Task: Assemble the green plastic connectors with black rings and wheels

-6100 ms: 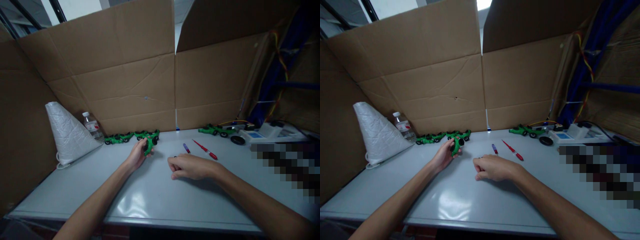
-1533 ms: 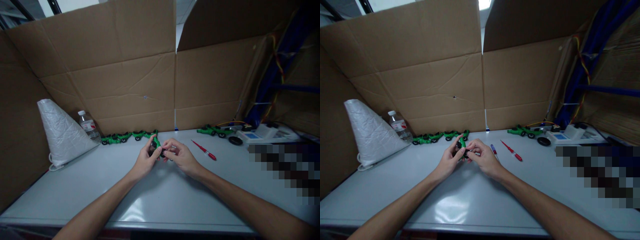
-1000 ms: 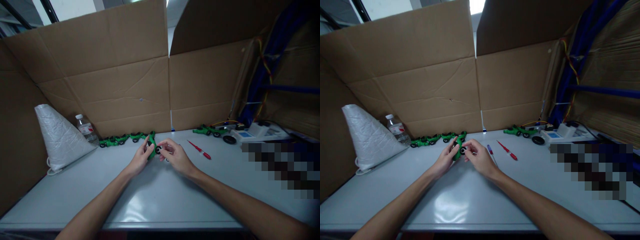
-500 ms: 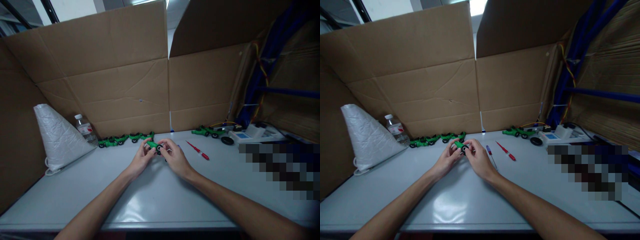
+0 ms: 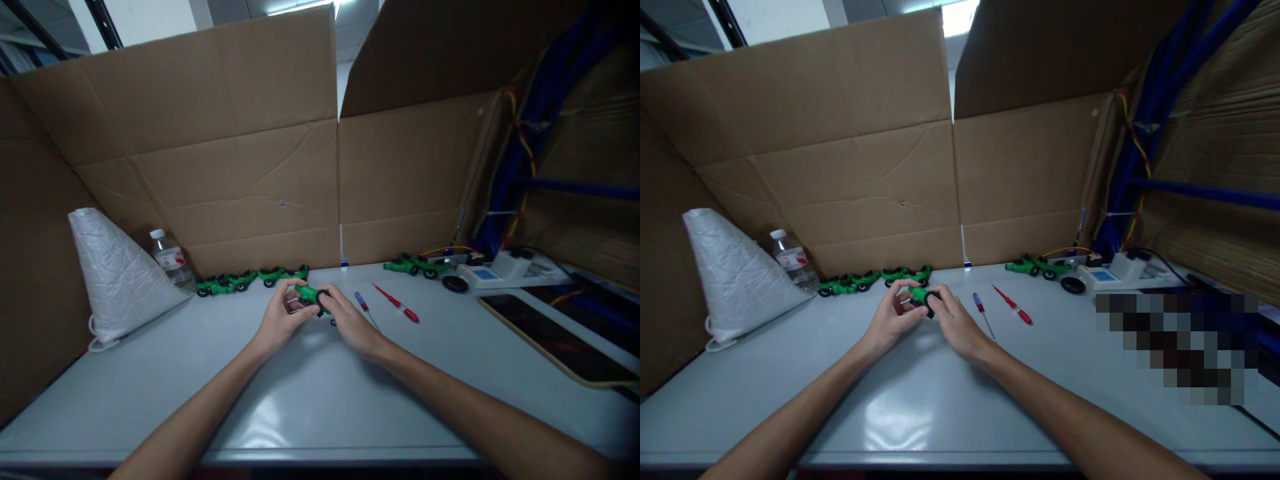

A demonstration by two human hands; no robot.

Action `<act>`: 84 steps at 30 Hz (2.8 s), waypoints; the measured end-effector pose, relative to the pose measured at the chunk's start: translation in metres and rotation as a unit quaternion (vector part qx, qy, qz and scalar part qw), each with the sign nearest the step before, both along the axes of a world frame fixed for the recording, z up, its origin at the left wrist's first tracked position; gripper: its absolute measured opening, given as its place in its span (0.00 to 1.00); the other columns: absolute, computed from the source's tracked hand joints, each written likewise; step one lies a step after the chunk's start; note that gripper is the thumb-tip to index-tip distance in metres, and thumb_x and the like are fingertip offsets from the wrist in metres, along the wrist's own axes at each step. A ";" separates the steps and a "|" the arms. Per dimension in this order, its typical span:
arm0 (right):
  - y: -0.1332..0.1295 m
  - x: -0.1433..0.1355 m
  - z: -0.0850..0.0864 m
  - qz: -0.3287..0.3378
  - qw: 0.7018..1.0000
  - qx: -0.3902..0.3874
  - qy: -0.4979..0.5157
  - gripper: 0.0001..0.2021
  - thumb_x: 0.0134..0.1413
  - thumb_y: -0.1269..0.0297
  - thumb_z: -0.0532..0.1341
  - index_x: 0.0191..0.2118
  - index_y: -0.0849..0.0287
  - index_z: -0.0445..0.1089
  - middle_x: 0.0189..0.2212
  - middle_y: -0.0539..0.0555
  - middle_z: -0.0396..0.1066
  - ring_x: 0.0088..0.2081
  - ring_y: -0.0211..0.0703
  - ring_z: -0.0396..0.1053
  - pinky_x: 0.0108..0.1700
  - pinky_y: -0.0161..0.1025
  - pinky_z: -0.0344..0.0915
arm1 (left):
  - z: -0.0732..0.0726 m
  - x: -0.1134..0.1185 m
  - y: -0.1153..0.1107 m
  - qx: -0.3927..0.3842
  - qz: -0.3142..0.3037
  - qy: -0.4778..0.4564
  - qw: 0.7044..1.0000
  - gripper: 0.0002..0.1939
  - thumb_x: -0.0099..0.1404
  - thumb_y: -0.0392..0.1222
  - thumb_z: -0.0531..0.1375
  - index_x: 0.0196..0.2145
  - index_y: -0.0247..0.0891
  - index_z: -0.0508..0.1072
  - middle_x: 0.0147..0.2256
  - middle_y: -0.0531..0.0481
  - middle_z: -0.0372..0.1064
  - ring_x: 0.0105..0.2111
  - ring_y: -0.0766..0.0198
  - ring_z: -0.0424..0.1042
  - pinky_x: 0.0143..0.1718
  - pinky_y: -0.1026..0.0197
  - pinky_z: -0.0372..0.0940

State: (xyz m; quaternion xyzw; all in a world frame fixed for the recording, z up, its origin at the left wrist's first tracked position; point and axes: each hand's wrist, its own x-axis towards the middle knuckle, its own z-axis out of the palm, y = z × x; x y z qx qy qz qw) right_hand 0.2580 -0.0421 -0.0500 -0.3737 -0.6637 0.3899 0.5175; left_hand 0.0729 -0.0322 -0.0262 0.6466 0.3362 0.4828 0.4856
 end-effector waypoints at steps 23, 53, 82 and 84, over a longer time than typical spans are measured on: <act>-0.011 0.007 0.015 0.063 0.994 0.074 -0.047 0.13 0.74 0.58 0.51 0.46 0.57 0.70 0.44 0.55 0.71 0.48 0.47 0.69 0.54 0.43 0.63 | 0.005 -0.008 -0.010 0.461 0.083 0.238 0.851 0.20 0.73 0.43 0.66 0.60 0.42 0.73 0.50 0.41 0.73 0.51 0.53 0.73 0.53 0.49 0.68; -0.007 0.000 0.004 0.043 0.998 0.041 -0.010 0.07 0.63 0.64 0.50 0.35 0.53 0.63 0.35 0.51 0.66 0.44 0.48 0.65 0.51 0.42 0.62 | 0.005 -0.010 -0.012 0.470 0.033 0.297 0.831 0.19 0.75 0.41 0.63 0.61 0.40 0.70 0.53 0.39 0.76 0.52 0.51 0.73 0.54 0.47 0.69; -0.001 -0.003 0.000 0.069 0.997 0.028 0.015 0.07 0.64 0.63 0.52 0.32 0.54 0.60 0.30 0.48 0.60 0.36 0.44 0.61 0.41 0.40 0.59 | 0.007 -0.011 -0.016 0.443 0.038 0.302 0.843 0.17 0.74 0.43 0.64 0.58 0.39 0.71 0.50 0.40 0.76 0.49 0.53 0.75 0.51 0.50 0.70; -0.002 -0.003 -0.001 0.064 0.997 0.032 0.002 0.07 0.63 0.64 0.52 0.32 0.53 0.59 0.29 0.47 0.60 0.35 0.44 0.60 0.41 0.40 0.58 | 0.004 -0.012 -0.015 0.447 0.038 0.305 0.840 0.17 0.74 0.43 0.64 0.57 0.38 0.71 0.50 0.40 0.76 0.49 0.53 0.74 0.51 0.50 0.70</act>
